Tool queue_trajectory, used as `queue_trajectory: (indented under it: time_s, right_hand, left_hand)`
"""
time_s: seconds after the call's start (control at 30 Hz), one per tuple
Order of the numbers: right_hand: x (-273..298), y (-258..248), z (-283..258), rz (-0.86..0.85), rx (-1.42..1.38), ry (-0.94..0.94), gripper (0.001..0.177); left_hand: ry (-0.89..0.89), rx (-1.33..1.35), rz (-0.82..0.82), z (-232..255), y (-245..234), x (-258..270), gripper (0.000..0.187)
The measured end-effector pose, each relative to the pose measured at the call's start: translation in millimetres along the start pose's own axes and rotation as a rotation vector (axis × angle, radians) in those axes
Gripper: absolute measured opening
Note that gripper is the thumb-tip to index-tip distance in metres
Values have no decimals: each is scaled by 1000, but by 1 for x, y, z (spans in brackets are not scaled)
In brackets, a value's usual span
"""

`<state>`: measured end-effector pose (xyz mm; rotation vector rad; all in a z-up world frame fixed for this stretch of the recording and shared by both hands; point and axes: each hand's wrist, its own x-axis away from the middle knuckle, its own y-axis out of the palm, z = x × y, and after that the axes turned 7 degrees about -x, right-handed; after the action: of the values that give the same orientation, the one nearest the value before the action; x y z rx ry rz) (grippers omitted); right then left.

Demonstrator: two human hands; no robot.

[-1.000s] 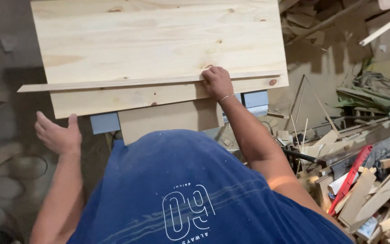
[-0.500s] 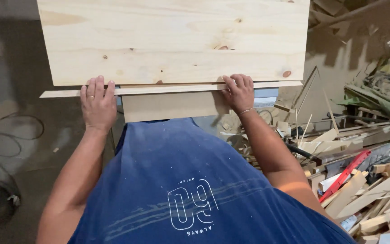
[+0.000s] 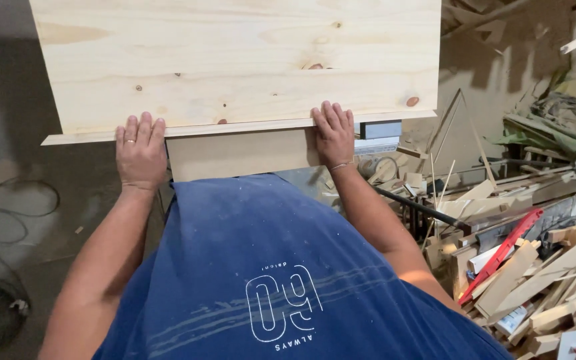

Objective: Adjusting a table saw crosscut sled and organizing large wooden panels in a workshop.

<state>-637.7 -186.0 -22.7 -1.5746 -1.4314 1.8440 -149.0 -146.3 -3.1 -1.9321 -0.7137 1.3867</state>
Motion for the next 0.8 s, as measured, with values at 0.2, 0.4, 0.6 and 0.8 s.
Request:
queue_trajectory:
  time_s: [0.2, 0.4, 0.6, 0.8]
  right_hand:
    - [1, 6, -5, -19, -1, 63, 43]
    - [2, -14, -6, -298, -54, 212, 49]
    - [1, -13, -8, -361, -30, 241, 51]
    - [0, -13, -9, -350, -46, 238, 49]
  left_hand:
    - [0, -8, 0, -4, -5, -6, 24]
    - [43, 0, -138, 5, -40, -26, 23]
    - [36, -1, -166, 5, -34, -11, 41]
    - [33, 18, -173, 3, -24, -1, 45]
